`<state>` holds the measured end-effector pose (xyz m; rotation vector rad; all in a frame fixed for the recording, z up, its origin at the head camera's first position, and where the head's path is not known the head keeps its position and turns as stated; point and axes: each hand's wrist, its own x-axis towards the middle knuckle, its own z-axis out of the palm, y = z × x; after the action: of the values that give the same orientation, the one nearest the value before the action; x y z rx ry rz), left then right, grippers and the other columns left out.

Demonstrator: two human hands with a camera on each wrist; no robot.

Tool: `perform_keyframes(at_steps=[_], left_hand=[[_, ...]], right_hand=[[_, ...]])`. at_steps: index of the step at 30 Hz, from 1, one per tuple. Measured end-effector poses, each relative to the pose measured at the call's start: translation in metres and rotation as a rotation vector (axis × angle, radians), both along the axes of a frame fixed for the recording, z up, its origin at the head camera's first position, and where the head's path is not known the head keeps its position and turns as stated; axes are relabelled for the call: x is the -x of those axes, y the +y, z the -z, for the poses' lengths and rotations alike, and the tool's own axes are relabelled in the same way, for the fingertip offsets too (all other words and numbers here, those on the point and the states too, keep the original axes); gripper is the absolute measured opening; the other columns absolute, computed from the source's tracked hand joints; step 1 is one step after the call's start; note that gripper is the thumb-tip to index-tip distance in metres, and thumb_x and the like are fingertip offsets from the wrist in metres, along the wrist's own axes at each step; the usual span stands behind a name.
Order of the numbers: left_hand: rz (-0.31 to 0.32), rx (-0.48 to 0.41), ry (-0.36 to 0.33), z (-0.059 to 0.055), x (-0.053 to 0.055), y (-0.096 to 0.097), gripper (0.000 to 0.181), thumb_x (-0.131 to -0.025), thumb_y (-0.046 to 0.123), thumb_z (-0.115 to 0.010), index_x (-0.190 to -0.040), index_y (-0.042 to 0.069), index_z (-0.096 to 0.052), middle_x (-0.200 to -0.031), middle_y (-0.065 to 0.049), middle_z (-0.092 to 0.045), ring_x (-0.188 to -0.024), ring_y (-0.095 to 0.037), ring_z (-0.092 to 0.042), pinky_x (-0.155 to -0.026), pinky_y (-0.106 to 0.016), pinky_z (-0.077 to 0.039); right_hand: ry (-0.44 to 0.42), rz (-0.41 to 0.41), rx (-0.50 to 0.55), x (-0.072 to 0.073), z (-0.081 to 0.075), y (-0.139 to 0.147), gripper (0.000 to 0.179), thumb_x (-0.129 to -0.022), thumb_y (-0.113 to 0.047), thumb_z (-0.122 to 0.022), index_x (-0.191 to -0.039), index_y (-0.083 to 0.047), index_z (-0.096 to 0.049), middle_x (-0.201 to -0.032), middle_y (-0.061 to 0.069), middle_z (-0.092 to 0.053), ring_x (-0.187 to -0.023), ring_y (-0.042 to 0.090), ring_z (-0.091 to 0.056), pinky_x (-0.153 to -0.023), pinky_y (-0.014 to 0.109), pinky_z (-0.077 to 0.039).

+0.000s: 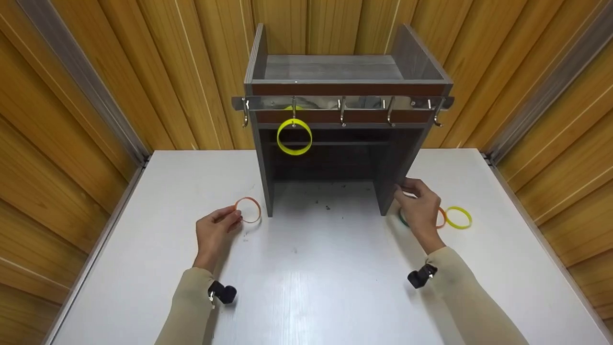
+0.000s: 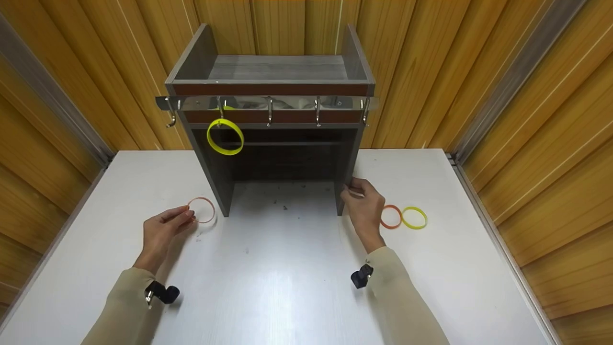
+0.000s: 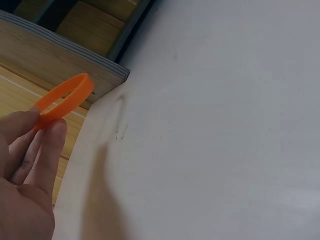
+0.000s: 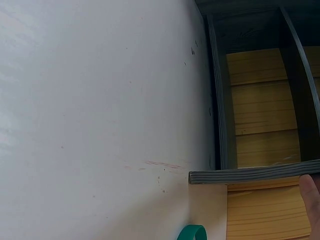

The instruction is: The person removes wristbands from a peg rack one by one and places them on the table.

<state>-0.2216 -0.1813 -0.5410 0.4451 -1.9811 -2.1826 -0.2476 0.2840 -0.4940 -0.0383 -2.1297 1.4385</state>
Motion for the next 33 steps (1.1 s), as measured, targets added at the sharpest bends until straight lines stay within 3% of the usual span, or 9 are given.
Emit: perform_keyframes(at_steps=[5, 14, 24, 33], left_hand=[[-0.004, 0.036, -0.047, 0.004, -0.001, 0.002, 0.031, -0.094, 0.0, -0.08, -0.123, -0.012, -0.072, -0.104, -0.017, -0.078, -0.087, -0.017, -0.077, -0.084, -0.032, -0.064], [-0.005, 0.088, -0.058, 0.01, 0.0, 0.003, 0.028, -0.094, -0.002, -0.079, -0.12, -0.012, -0.073, -0.11, -0.023, -0.076, -0.089, -0.015, -0.076, -0.082, -0.025, -0.063], [-0.019, 0.41, -0.074, 0.015, 0.0, -0.001, 0.021, -0.092, 0.009, -0.083, -0.11, -0.001, -0.081, -0.108, -0.014, -0.079, -0.109, -0.027, -0.072, -0.083, -0.016, -0.054], [-0.03, 0.466, -0.033, 0.012, -0.002, -0.002, 0.019, -0.093, 0.007, -0.081, -0.109, -0.001, -0.081, -0.105, -0.015, -0.079, -0.094, -0.024, -0.073, -0.071, -0.013, -0.053]], right_hand=[[0.02, -0.02, 0.049, 0.002, 0.001, 0.0, 0.015, -0.089, 0.001, -0.077, -0.104, 0.006, -0.077, -0.099, 0.019, -0.077, -0.085, 0.006, -0.074, -0.073, 0.014, -0.059], [0.004, 0.013, 0.024, 0.002, 0.0, -0.002, 0.015, -0.089, 0.001, -0.079, -0.103, 0.006, -0.076, -0.097, 0.015, -0.078, -0.081, -0.002, -0.071, -0.072, 0.013, -0.058], [0.018, 0.007, 0.024, 0.002, 0.0, -0.001, 0.016, -0.088, 0.004, -0.078, -0.104, 0.006, -0.076, -0.098, 0.018, -0.078, -0.081, -0.001, -0.071, -0.074, 0.014, -0.059], [0.0, 0.0, 0.036, 0.001, 0.0, -0.001, 0.016, -0.09, 0.0, -0.076, -0.105, 0.004, -0.077, -0.101, 0.017, -0.078, -0.086, 0.007, -0.074, -0.073, 0.013, -0.058]])
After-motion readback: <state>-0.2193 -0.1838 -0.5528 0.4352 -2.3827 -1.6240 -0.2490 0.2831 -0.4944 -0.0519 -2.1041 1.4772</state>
